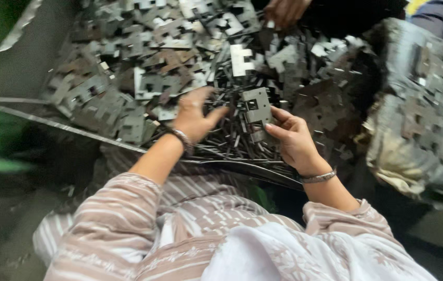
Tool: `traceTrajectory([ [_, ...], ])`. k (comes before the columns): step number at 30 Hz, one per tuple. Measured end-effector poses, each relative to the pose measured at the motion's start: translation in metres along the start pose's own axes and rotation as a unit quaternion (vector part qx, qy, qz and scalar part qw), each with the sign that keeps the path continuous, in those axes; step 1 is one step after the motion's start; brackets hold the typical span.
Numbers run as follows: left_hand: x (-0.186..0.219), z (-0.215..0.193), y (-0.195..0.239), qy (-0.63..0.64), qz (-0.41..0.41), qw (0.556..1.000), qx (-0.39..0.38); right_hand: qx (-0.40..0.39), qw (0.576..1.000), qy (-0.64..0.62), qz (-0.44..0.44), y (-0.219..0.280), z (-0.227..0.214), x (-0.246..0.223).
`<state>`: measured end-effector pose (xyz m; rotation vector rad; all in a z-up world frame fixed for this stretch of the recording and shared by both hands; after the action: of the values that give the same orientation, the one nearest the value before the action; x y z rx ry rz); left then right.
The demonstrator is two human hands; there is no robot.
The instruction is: The person sorts metal hinge plates and pins by hand, picking individual plates from a bin and placing them onto a padded surface or a separate pile.
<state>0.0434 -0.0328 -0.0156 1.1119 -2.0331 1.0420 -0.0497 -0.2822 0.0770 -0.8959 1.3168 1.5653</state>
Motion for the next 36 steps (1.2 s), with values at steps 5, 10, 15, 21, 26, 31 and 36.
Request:
traceTrajectory([
  [5, -0.071, -0.037, -0.003, -0.362, 0.006, 0.931, -0.045, 0.098, 0.990, -0.096, -0.034, 0.030, -0.064, -0.020],
  [10, -0.071, -0.030, -0.002, -0.394, 0.062, 0.914, -0.069, 0.294, 0.901, 0.245, -0.204, 0.051, -0.129, -0.038],
  [15, 0.010, -0.040, 0.010, -0.269, 0.127, 0.955, -0.009, 0.495, 0.559, 0.625, -0.230, 0.077, -0.218, -0.072],
  [21, 0.001, -0.043, 0.024, 0.154, -0.047, 0.983, 0.086, 0.508, 0.468, 0.722, -0.044, 0.100, -0.344, -0.065],
  [26, -0.026, -0.076, 0.030, 0.335, -0.125, 0.924, 0.133, 0.482, 0.466, 0.739, 0.062, 0.105, -0.389, -0.050],
  [31, 0.004, -0.108, 0.015, 0.729, -0.243, 0.604, 0.214, 0.429, 0.579, 0.670, -0.180, 0.087, -0.256, -0.065],
  [36, 0.017, -0.124, 0.000, 0.746, -0.165, 0.602, 0.231, 0.242, 0.688, 0.661, -0.176, 0.022, -0.141, -0.024],
])
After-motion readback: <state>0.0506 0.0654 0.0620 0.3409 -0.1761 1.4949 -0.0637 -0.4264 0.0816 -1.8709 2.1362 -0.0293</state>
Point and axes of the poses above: each hand's wrist, its own y-axis away from the middle knuckle, its own z-axis out of the palm, x = y × z, the point moved 1 cm from there along -y, towards the middle knuckle, and after that the axes turned 5 degrees about z, right-handed, at the moved point
